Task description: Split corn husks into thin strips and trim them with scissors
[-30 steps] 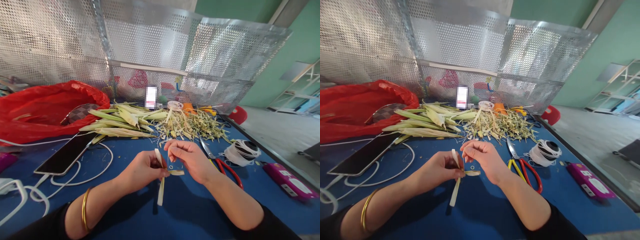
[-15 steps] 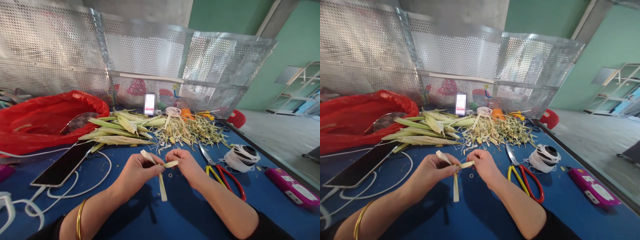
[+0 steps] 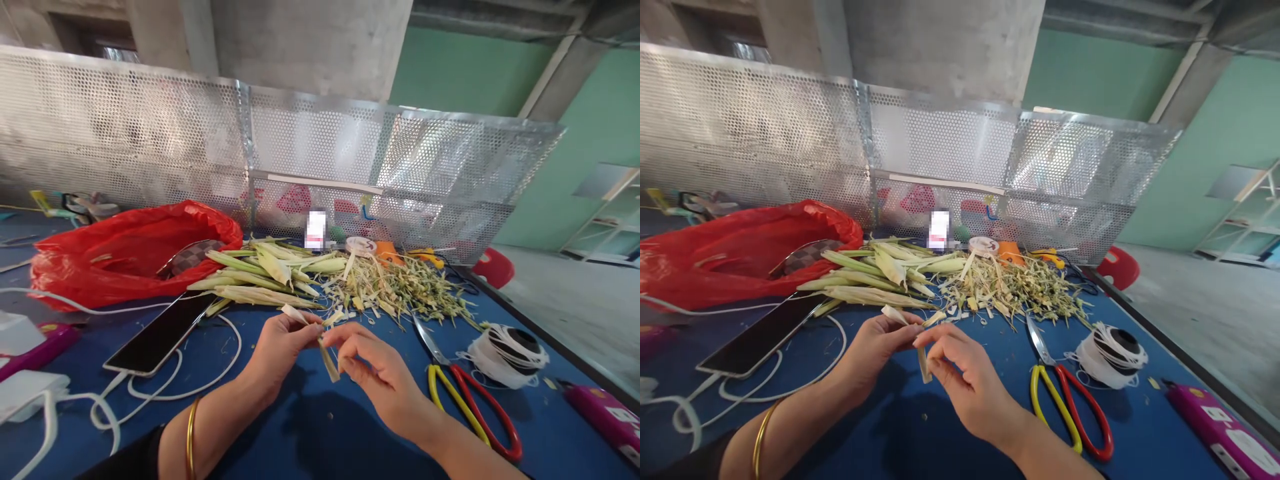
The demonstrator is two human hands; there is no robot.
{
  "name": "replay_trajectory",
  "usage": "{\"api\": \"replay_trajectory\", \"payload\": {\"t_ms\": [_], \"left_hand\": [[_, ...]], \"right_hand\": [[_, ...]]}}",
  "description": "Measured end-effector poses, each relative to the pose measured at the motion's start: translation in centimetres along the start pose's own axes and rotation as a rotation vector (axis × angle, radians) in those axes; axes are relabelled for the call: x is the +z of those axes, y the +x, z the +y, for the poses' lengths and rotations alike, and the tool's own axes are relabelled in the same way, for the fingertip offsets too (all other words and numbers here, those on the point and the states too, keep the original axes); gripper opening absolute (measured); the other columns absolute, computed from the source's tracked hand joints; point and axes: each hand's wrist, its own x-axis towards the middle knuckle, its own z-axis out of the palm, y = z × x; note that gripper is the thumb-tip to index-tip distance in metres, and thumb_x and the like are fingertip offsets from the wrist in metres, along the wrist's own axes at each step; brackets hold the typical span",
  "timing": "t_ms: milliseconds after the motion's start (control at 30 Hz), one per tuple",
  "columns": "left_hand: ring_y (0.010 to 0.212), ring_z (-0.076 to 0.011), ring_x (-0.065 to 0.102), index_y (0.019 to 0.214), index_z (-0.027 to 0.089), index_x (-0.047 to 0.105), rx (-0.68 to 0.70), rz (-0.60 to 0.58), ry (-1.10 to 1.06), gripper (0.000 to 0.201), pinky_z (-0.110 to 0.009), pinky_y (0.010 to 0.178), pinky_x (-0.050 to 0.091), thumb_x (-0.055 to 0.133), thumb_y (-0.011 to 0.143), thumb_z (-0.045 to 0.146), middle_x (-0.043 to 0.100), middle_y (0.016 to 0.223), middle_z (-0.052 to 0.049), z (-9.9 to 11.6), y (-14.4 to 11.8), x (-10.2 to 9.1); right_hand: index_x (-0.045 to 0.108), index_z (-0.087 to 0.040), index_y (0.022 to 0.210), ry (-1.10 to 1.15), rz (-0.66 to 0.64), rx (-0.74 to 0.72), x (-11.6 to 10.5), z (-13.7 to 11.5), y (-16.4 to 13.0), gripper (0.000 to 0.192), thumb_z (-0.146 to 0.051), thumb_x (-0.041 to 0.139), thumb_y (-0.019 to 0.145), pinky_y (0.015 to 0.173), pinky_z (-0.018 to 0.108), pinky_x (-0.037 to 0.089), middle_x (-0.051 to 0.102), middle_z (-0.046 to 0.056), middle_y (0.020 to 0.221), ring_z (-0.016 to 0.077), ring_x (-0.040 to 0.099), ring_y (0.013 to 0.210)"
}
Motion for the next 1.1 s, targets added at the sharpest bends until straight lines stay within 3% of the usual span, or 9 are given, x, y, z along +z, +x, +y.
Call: {"api": "replay_trajectory", "payload": {"t_ms": [100, 233, 500, 767, 1000, 1100], "left_hand": [[0.057, -0.0122, 0.057, 0.072, 0.013, 0.067, -0.03, -0.048, 0.005, 0.021, -0.024, 0.061, 0.046, 0.074, 0.058, 0.027, 0.065, 0.058, 0.001, -0.4, -0.2, 0.3], [0.062, -0.0151, 0.059, 0.071, 0.012, 0.067, -0.015, -0.067, 0.056, 0.019, -0.026, 0.065, 0.047, 0.072, 0.059, 0.026, 0.067, 0.062, -0.002, -0.8, -0.2, 0.5], [0.061, -0.0144, 0.058, 0.069, 0.013, 0.069, 0.056, -0.056, 0.184, 0.014, -0.025, 0.063, 0.045, 0.069, 0.061, 0.025, 0.066, 0.062, -0.001, -1.0, -0.1, 0.2], [0.06, -0.0129, 0.056, 0.066, 0.013, 0.071, -0.045, -0.306, 0.225, 0.017, -0.024, 0.063, 0.044, 0.073, 0.059, 0.028, 0.065, 0.06, -0.001, -0.4, -0.3, 0.2], [0.06, -0.0128, 0.055, 0.071, 0.012, 0.067, -0.119, -0.412, 0.231, 0.02, -0.026, 0.063, 0.046, 0.073, 0.061, 0.028, 0.061, 0.061, 0.0, -0.7, -0.6, 0.3], [0.059, -0.0125, 0.055, 0.072, 0.013, 0.063, -0.144, -0.441, 0.224, 0.02, -0.026, 0.062, 0.046, 0.074, 0.061, 0.025, 0.059, 0.061, 0.002, -0.8, -0.8, 0.4]], "right_hand": [[0.053, -0.019, 0.074, 0.279, 0.022, 0.071, 0.5, 0.3, 0.1, 0.022, -0.026, 0.045, 0.094, 0.086, 0.033, 0.041, 0.059, 0.006, 0.088, 0.0185, 0.055, 0.093], [0.054, -0.018, 0.072, 0.453, 0.131, 0.154, 1.1, 0.6, 0.2, 0.023, -0.027, 0.049, 0.092, 0.07, 0.028, 0.041, 0.053, 0.002, 0.077, 0.0143, 0.05, 0.073], [0.054, -0.017, 0.07, 0.347, 0.19, 0.168, 1.9, -0.4, -0.4, 0.024, -0.027, 0.049, 0.091, 0.07, 0.027, 0.04, 0.055, 0.003, 0.075, 0.0142, 0.05, 0.072], [0.058, -0.018, 0.072, 0.28, 0.159, 0.145, 0.4, -1.0, 0.1, 0.022, -0.026, 0.049, 0.091, 0.074, 0.029, 0.043, 0.061, 0.005, 0.082, 0.016, 0.055, 0.078], [0.063, -0.019, 0.071, 0.178, 0.18, 0.132, -1.0, -0.8, 0.3, 0.02, -0.024, 0.054, 0.088, 0.082, 0.029, 0.041, 0.059, 0.004, 0.093, 0.0164, 0.054, 0.089], [0.066, -0.019, 0.07, 0.237, 0.197, 0.182, -1.0, -0.6, 0.3, 0.02, -0.025, 0.056, 0.086, 0.082, 0.028, 0.041, 0.058, 0.004, 0.094, 0.0165, 0.054, 0.092]]}}
